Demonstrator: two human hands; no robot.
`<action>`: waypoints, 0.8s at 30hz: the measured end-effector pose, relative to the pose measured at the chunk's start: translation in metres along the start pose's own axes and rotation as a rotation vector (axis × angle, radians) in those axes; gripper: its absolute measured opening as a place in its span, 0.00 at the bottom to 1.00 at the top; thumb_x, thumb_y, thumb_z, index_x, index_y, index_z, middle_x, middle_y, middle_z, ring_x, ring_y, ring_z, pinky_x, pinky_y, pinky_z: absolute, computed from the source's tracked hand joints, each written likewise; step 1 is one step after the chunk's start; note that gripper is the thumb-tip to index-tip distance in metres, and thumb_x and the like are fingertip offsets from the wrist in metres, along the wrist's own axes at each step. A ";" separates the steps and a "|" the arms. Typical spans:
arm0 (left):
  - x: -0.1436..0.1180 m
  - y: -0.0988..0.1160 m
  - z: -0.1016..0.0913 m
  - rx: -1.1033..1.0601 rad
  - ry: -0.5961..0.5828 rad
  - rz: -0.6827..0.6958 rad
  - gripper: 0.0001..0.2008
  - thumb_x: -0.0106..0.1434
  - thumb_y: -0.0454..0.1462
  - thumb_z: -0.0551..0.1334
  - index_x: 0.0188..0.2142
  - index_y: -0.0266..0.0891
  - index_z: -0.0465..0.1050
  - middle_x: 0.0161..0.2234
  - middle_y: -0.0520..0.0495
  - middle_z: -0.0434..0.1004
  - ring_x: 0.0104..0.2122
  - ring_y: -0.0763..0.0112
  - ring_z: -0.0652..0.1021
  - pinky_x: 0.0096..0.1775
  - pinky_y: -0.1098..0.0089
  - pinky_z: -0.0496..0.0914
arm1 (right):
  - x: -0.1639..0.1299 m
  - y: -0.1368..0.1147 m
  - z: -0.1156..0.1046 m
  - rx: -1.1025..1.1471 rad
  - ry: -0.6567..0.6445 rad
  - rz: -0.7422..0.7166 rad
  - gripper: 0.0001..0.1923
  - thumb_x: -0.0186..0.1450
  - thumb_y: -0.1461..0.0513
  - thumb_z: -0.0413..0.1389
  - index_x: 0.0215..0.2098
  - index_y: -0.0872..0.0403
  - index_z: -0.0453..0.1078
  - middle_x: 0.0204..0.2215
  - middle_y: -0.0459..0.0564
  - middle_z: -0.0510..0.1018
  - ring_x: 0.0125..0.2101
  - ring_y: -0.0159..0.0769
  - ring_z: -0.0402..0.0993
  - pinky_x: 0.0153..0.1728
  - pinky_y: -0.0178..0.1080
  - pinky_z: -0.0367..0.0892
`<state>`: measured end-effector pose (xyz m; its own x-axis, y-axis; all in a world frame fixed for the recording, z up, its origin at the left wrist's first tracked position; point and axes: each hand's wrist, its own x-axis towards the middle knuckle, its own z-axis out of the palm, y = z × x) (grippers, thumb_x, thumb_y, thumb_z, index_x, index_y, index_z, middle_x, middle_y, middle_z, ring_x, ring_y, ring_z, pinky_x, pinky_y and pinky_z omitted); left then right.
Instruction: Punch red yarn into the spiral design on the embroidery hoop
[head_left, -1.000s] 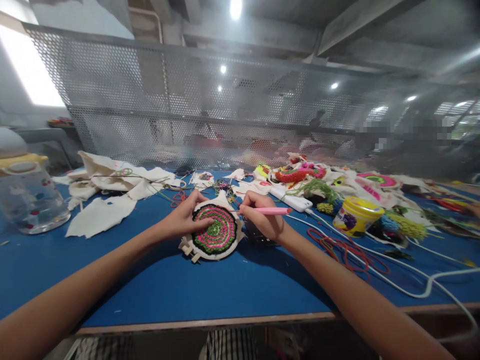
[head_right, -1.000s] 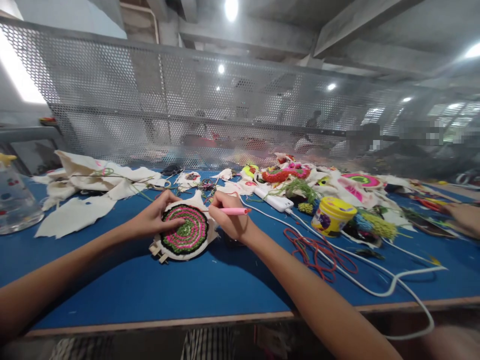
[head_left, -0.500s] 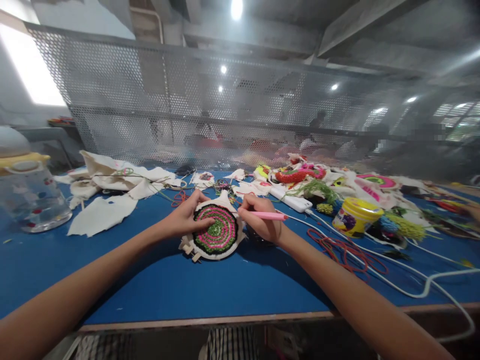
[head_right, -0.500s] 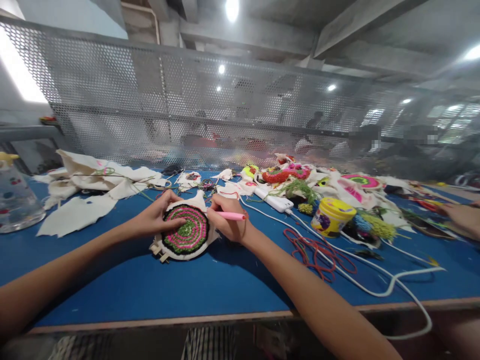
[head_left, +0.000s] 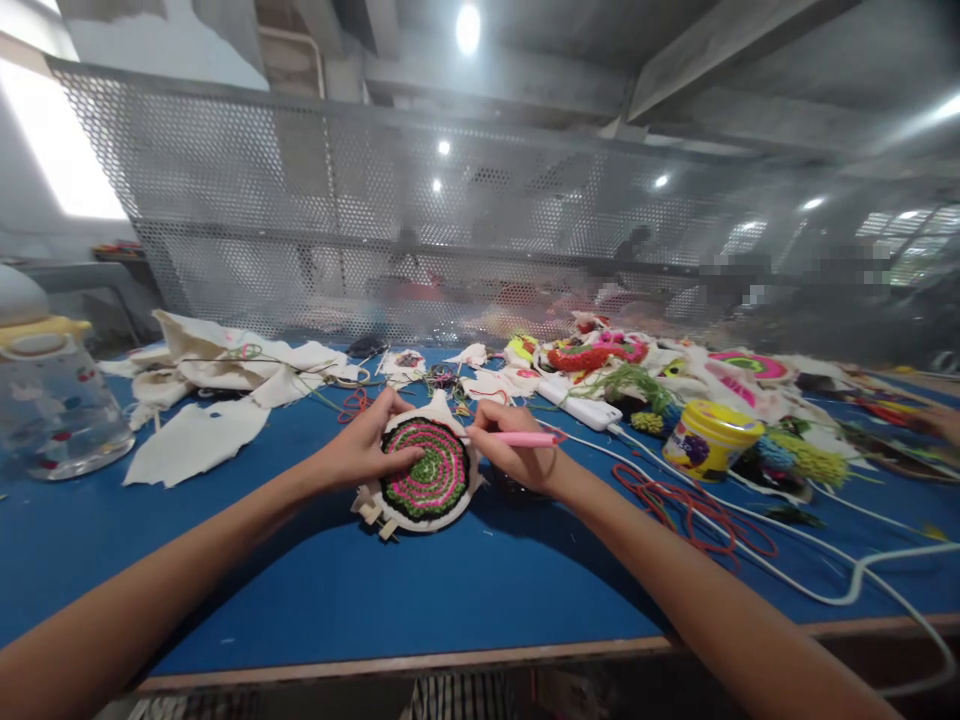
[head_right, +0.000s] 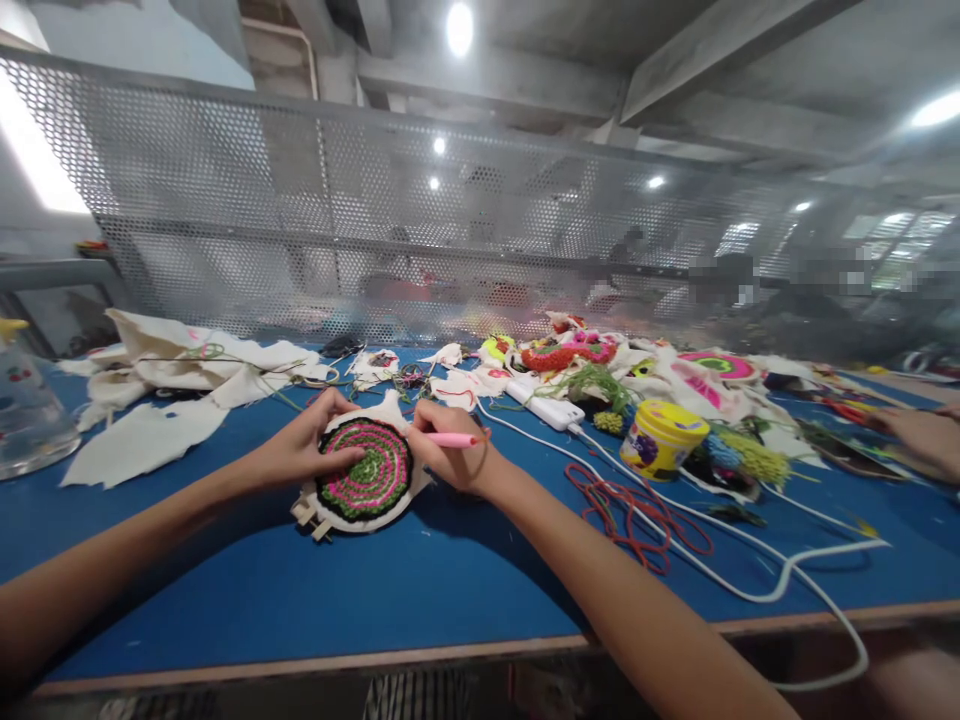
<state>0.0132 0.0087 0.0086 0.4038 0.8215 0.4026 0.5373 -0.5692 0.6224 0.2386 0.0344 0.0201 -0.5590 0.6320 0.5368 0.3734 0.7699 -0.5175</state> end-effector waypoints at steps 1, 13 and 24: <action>0.000 0.001 0.000 0.015 0.003 0.009 0.16 0.58 0.43 0.61 0.40 0.40 0.57 0.38 0.47 0.67 0.39 0.65 0.72 0.40 0.65 0.69 | 0.001 0.002 0.002 -0.009 -0.034 -0.031 0.08 0.58 0.62 0.50 0.22 0.53 0.57 0.19 0.43 0.65 0.21 0.29 0.59 0.23 0.33 0.54; 0.003 0.005 -0.009 0.203 -0.088 0.066 0.20 0.59 0.43 0.59 0.47 0.38 0.57 0.41 0.43 0.71 0.40 0.62 0.75 0.40 0.65 0.70 | 0.001 0.008 0.006 -0.050 -0.026 -0.224 0.07 0.55 0.63 0.55 0.25 0.53 0.59 0.21 0.44 0.67 0.21 0.29 0.61 0.23 0.31 0.58; 0.002 0.019 -0.016 0.271 -0.132 0.164 0.26 0.61 0.44 0.57 0.56 0.35 0.59 0.53 0.41 0.68 0.50 0.62 0.71 0.51 0.67 0.64 | -0.036 -0.010 0.013 -0.067 0.229 -0.112 0.08 0.61 0.61 0.51 0.24 0.53 0.59 0.21 0.44 0.66 0.22 0.29 0.61 0.26 0.33 0.57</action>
<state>0.0121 0.0000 0.0321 0.5840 0.7166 0.3812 0.6275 -0.6965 0.3481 0.2454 0.0029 -0.0023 -0.4205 0.5404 0.7288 0.3714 0.8354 -0.4052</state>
